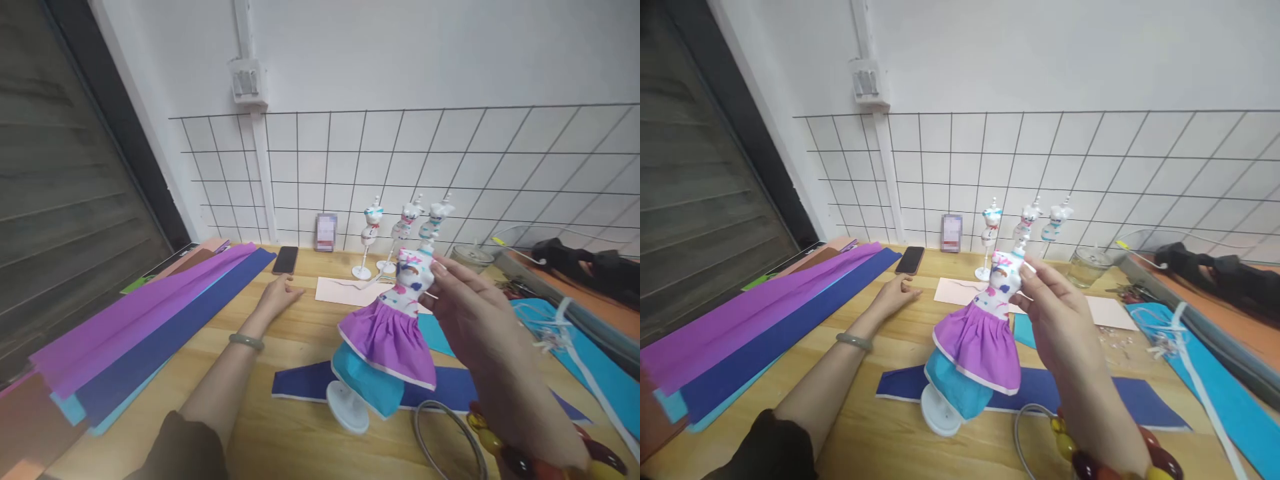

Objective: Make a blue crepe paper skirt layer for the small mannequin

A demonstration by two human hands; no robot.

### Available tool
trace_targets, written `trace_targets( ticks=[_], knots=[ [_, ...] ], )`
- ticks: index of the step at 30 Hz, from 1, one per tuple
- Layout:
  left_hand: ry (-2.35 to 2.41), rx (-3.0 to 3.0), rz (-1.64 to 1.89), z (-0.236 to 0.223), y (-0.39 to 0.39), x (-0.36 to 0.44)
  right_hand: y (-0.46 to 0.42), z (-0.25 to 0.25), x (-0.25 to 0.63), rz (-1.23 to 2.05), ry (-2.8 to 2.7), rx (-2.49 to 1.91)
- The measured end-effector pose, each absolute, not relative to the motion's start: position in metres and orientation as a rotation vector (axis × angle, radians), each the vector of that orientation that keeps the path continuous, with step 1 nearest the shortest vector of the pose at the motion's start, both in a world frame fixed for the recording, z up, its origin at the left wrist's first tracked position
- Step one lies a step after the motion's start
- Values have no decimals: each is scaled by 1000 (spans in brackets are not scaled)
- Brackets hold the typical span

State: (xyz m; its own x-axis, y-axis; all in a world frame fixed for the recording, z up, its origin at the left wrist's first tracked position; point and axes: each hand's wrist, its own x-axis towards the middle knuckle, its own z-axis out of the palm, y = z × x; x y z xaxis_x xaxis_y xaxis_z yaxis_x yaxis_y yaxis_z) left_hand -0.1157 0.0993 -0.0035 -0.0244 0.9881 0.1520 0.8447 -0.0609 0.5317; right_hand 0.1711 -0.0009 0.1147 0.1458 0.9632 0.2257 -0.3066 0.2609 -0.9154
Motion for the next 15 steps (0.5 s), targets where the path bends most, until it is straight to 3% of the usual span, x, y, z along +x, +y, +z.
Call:
trace_targets(
  ticks=[9, 15],
  knots=[
    [1453, 2192, 1137, 84, 34, -47, 3, 108, 167, 1098, -1017, -886],
    [972, 1850, 1192, 109, -15, -21, -1, 106, 155, 1111, -1093, -909]
  ],
)
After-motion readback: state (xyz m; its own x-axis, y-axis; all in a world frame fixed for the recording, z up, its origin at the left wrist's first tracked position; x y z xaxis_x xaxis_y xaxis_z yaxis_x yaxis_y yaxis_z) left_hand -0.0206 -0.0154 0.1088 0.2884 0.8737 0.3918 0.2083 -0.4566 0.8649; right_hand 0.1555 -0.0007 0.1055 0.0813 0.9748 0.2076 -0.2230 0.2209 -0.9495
